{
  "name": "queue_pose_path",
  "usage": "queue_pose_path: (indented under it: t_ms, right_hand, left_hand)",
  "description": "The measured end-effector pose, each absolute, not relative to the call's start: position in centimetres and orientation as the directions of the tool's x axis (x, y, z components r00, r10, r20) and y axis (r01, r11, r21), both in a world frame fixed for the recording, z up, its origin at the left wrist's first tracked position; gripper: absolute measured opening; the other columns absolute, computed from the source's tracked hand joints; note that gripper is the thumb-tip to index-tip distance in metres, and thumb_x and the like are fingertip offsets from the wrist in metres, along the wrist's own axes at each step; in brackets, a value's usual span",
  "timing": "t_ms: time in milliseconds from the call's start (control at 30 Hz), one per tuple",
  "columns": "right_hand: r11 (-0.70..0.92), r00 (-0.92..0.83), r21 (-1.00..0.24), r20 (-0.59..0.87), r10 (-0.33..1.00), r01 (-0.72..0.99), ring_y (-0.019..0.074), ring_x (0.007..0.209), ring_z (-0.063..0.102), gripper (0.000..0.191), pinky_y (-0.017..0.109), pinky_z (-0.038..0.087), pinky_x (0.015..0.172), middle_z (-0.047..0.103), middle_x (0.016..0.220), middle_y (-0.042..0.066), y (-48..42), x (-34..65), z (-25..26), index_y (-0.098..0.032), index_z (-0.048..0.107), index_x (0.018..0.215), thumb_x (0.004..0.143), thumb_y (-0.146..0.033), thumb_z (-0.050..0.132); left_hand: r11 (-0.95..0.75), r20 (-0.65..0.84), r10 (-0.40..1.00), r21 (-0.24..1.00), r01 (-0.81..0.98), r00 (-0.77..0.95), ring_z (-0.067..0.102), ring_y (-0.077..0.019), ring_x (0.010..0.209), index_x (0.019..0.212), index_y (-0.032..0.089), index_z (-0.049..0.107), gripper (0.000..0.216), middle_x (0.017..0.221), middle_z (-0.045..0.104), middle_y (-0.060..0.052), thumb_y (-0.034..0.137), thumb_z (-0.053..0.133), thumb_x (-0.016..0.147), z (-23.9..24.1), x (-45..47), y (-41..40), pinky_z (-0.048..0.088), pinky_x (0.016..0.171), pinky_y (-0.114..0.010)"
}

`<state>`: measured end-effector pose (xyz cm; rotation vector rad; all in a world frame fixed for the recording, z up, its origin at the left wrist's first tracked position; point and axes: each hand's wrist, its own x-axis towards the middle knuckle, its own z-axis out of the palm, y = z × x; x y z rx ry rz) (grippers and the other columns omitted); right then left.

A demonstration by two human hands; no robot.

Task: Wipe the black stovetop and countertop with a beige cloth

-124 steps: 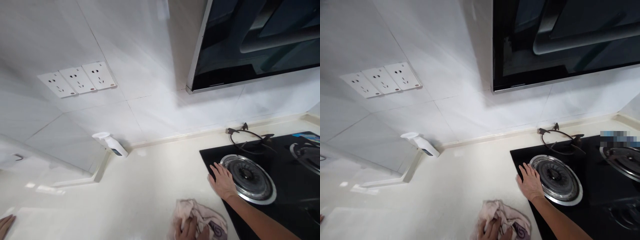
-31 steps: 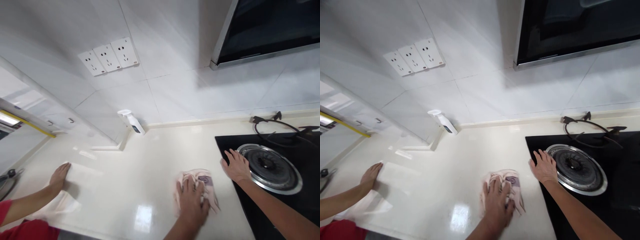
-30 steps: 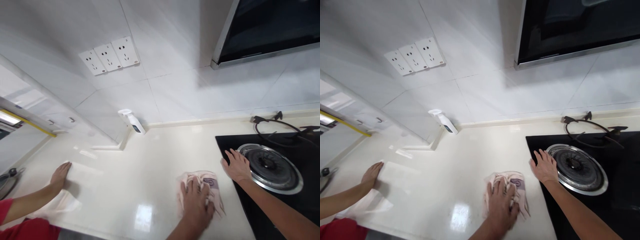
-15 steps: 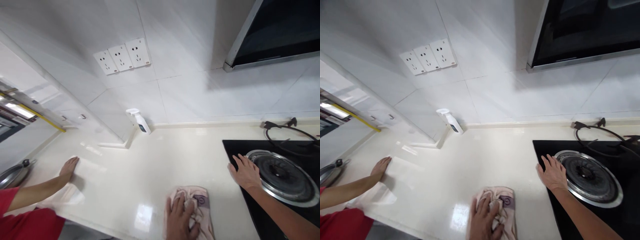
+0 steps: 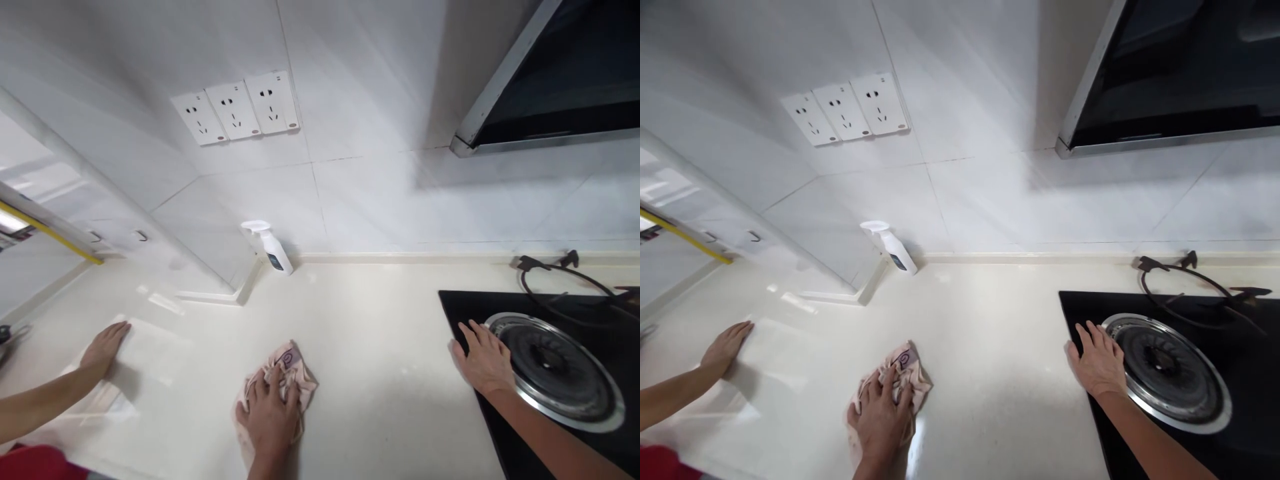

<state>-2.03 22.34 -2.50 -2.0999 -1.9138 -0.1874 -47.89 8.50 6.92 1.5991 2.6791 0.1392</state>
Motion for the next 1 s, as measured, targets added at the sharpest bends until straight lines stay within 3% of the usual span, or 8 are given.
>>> queue_pose_path:
  t_ms: [100, 200, 333, 433, 500, 733, 867, 1000]
  right_hand:
    - [-0.067, 0.101, -0.122, 0.304, 0.947, 0.990, 0.0353, 0.147, 0.039, 0.062, 0.056, 0.031, 0.117, 0.051, 0.155, 0.018, 22.3, -2.0, -2.6, -0.013, 0.058, 0.141, 0.099, -0.050, 0.029]
    - [-0.070, 0.104, -0.119, 0.317, 0.943, 0.990, 0.0348, 0.146, 0.041, 0.061, 0.055, 0.032, 0.117, 0.052, 0.154, 0.018, 22.3, -2.1, -2.6, -0.014, 0.058, 0.140, 0.099, -0.049, 0.030]
    - [-0.074, 0.106, -0.108, 0.328, 0.939, 0.991, 0.0337, 0.145, 0.043, 0.057, 0.054, 0.033, 0.116, 0.054, 0.152, 0.017, 22.2, -2.6, -2.0, -0.016, 0.060, 0.138, 0.099, -0.046, 0.031]
    - [-0.072, 0.098, -0.089, 0.338, 0.936, 0.993, 0.0338, 0.144, 0.045, 0.054, 0.054, 0.035, 0.115, 0.056, 0.150, 0.017, 22.2, -2.8, -1.5, -0.015, 0.061, 0.137, 0.100, -0.043, 0.032]
    - [-0.072, 0.094, -0.079, 0.335, 0.937, 0.994, 0.0338, 0.143, 0.045, 0.053, 0.054, 0.036, 0.115, 0.057, 0.150, 0.017, 22.3, -2.8, -1.4, -0.015, 0.061, 0.137, 0.100, -0.041, 0.034]
    - [-0.075, 0.093, -0.070, 0.311, 0.946, 0.995, 0.0325, 0.146, 0.042, 0.049, 0.052, 0.036, 0.115, 0.055, 0.153, 0.015, 22.3, -2.7, -1.4, -0.017, 0.060, 0.140, 0.100, -0.039, 0.042]
    - [-0.061, 0.076, -0.059, 0.314, 0.946, 0.996, 0.0311, 0.145, 0.044, 0.047, 0.050, 0.037, 0.115, 0.056, 0.153, 0.013, 22.3, -2.5, -1.2, -0.019, 0.061, 0.140, 0.101, -0.039, 0.043]
    - [-0.054, 0.069, -0.054, 0.326, 0.943, 0.997, 0.0313, 0.144, 0.046, 0.046, 0.050, 0.038, 0.113, 0.056, 0.153, 0.013, 22.3, -2.4, -1.3, -0.019, 0.061, 0.140, 0.103, -0.038, 0.042]
  left_hand:
    - [0.438, 0.022, 0.897, 0.083, 0.895, -0.441, 0.062, -0.0268, 0.122, 0.133, 0.023, 0.060, 0.043, 0.140, 0.061, -0.010, 0.044, 0.067, 0.096, 6.3, -46.3, 10.2, 0.055, 0.102, -0.052]
    - [0.354, 0.020, 0.934, 0.091, 0.931, -0.357, 0.049, -0.0332, 0.140, 0.134, 0.032, 0.064, 0.040, 0.149, 0.058, -0.009, 0.039, 0.066, 0.095, 5.5, -43.4, 11.0, 0.039, 0.116, -0.062]
    - [-0.092, 0.133, 0.989, 0.181, 0.979, 0.068, 0.039, -0.0374, 0.148, 0.148, 0.044, 0.053, 0.057, 0.158, 0.052, -0.006, 0.045, 0.063, 0.091, 3.5, -38.5, 9.7, 0.016, 0.123, -0.068]
    - [-0.445, 0.213, 0.890, 0.220, 0.868, 0.403, 0.047, -0.0366, 0.141, 0.152, 0.046, 0.046, 0.071, 0.161, 0.048, -0.008, 0.058, 0.066, 0.086, 1.7, -34.9, 8.5, 0.013, 0.123, -0.068]
    - [-0.560, 0.221, 0.827, 0.243, 0.792, 0.517, 0.050, -0.0360, 0.138, 0.152, 0.046, 0.045, 0.074, 0.162, 0.047, -0.009, 0.065, 0.065, 0.084, 1.1, -32.6, 8.5, 0.015, 0.122, -0.068]
    - [-0.665, 0.157, 0.735, 0.354, 0.657, 0.659, 0.045, -0.0362, 0.142, 0.152, 0.039, 0.046, 0.066, 0.164, 0.042, -0.013, 0.066, 0.052, 0.093, 2.9, -26.4, 14.3, 0.020, 0.120, -0.069]
    - [-0.633, 0.172, 0.763, 0.391, 0.668, 0.623, 0.048, -0.0354, 0.138, 0.143, 0.033, 0.057, 0.059, 0.156, 0.050, -0.014, 0.064, 0.055, 0.092, 3.2, -24.7, 20.3, 0.022, 0.119, -0.069]
    - [-0.570, 0.185, 0.820, 0.344, 0.746, 0.541, 0.048, -0.0346, 0.138, 0.141, 0.031, 0.059, 0.057, 0.155, 0.052, -0.015, 0.061, 0.057, 0.092, 3.2, -24.4, 27.1, 0.024, 0.119, -0.068]
